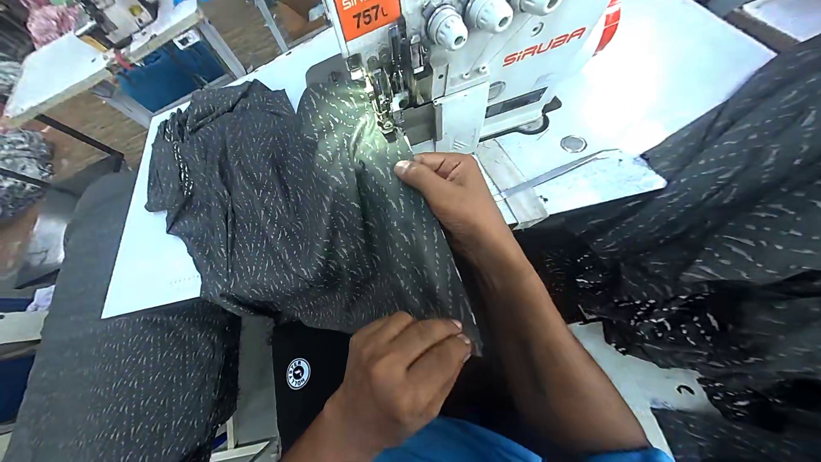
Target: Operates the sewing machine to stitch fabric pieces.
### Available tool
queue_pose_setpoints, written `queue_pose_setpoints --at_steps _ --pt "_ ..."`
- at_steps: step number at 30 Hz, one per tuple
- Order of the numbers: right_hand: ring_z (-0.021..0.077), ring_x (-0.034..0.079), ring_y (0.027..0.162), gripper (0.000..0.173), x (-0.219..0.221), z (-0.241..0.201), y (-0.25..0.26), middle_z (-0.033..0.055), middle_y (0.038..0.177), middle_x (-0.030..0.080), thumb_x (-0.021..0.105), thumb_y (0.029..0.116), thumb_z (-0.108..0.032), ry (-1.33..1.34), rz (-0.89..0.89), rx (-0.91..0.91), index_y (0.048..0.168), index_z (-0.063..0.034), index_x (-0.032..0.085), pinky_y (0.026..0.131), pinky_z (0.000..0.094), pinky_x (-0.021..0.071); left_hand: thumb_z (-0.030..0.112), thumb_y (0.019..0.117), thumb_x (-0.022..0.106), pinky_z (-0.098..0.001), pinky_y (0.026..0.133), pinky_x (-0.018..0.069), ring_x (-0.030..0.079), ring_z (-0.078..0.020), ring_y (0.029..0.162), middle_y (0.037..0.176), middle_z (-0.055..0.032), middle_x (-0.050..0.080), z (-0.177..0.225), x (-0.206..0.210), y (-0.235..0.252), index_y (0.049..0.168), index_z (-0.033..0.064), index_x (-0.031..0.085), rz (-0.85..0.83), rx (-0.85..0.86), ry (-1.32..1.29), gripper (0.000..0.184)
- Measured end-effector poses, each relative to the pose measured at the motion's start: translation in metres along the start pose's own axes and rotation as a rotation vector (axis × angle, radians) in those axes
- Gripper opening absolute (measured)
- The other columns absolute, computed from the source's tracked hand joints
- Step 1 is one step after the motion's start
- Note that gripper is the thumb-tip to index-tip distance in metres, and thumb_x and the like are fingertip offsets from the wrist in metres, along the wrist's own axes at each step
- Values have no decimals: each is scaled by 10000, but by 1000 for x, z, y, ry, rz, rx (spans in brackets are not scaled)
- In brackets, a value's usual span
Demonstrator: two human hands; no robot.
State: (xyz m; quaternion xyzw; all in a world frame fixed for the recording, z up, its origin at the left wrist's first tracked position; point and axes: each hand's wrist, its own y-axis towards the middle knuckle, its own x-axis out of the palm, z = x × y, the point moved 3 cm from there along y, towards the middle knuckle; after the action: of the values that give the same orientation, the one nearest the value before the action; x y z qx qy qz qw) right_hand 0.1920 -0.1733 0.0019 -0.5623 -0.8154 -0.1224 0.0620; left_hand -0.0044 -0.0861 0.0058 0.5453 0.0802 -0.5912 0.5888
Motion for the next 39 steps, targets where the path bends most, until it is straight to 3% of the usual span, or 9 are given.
queue_pose_setpoints --at_steps 19,22,24,27,29,31,33,36,39 --pt "117 657 615 172 -7 7 -53 80 739 694 595 1027 -108 -7 -111 52 977 0 719 562 260 566 173 935 718 -279 729 573 668 -103 879 984 -11 712 -40 2 42 966 131 810 -1 -96 7 105" --pt "121 662 652 167 -12 11 -59 76 778 696 564 1043 -91 -67 -165 41 1030 4 701 595 260 572 174 952 721 -245 756 612 687 -82 922 1136 -40 697 -52 -18 40 1059 102 791 -11 -181 -68 147" --pt "141 696 716 178 -15 11 -68 92 842 719 551 1047 -79 -58 -191 67 1097 8 698 656 281 609 208 958 715 -221 648 577 658 -71 820 1288 -79 647 -69 -50 38 1186 78 743 97 -328 1 264" --pt "150 708 769 190 -16 16 -76 105 886 725 545 1044 -70 -5 -192 118 1132 14 691 716 295 617 406 933 707 -419 679 577 669 -206 845 1506 -156 487 -135 -81 30 1512 107 468 -2 -676 194 694" --pt "141 701 717 155 -13 23 -76 101 840 725 589 1024 -67 -17 -116 115 1077 19 707 673 291 611 404 927 733 -563 827 571 692 -291 937 1351 -192 613 -171 -80 22 1440 65 542 -115 -757 183 644" --pt "145 686 665 123 -10 24 -75 99 794 722 640 1000 -79 -38 -23 99 1026 8 724 621 295 599 309 952 721 -463 625 537 633 -204 658 857 -95 691 -178 -85 27 1055 68 712 -70 -713 148 262" --pt "145 681 674 131 -11 18 -82 91 809 717 628 1009 -96 -15 -21 120 1039 -14 727 628 292 598 227 972 690 -420 634 599 675 -164 641 787 -71 705 -173 -111 38 1022 51 716 57 -721 90 185" --pt "122 660 643 135 -11 15 -85 72 790 704 603 1021 -99 4 -30 133 1040 -34 719 595 266 578 189 956 678 -462 821 579 689 -258 927 1121 -195 681 -181 -151 66 1243 10 655 223 -608 299 339" --pt "143 674 662 155 -6 23 -80 84 801 714 595 1032 -117 -75 -30 142 1059 -29 720 603 289 584 135 954 652 -611 1120 410 420 -467 1404 1576 -324 319 -151 -137 103 1527 -35 400 41 -464 393 649"
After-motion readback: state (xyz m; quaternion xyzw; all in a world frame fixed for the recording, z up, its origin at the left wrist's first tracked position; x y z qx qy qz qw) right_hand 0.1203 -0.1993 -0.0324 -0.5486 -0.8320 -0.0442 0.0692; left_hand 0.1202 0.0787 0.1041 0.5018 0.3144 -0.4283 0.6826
